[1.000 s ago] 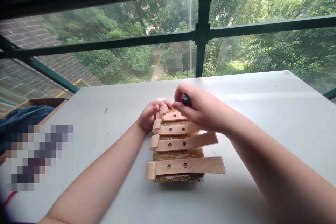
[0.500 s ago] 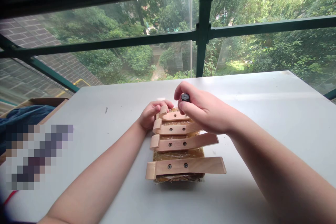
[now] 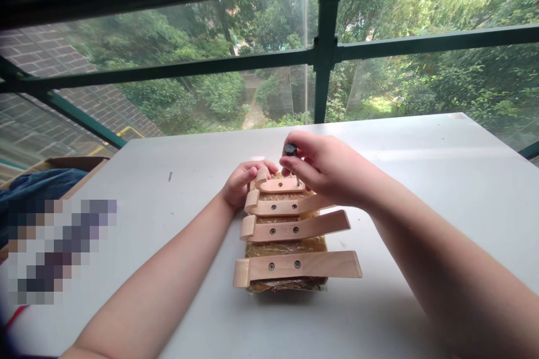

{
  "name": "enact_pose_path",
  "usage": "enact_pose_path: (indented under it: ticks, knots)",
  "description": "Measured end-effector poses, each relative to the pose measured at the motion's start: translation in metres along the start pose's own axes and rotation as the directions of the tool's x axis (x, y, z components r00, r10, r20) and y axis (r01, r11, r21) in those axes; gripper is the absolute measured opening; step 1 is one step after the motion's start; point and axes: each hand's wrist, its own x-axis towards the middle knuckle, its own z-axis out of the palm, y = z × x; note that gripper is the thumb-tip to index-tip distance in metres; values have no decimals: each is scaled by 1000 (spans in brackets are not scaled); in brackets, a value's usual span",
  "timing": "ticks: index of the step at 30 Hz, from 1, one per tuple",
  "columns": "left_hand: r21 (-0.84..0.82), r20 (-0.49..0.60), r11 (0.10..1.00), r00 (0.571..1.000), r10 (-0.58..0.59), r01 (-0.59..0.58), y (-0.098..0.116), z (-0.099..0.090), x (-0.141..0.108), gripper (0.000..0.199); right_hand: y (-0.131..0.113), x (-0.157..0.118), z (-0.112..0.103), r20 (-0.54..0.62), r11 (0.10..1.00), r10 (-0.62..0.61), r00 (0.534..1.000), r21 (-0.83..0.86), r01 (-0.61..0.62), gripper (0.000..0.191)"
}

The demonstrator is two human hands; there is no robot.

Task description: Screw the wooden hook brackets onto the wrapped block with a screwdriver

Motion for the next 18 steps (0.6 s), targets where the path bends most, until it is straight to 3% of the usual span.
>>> enact_pose_path:
  ticks: [9,12,18]
  knots:
    - [-9,-9,1000,1000,-7,7,1,1,0,41,7,1,-4,-140,993,62,988,-90,-75,28]
    - [-12,-2,1000,1000,-1,1,1,1,0,40,8,2,-2,-196,990,75,978,-100,-96,24]
    - [-15,-4,1000,1000,-5,5,0,0,0,40,5,3,2,-160,997,-65,985,-62,55,16]
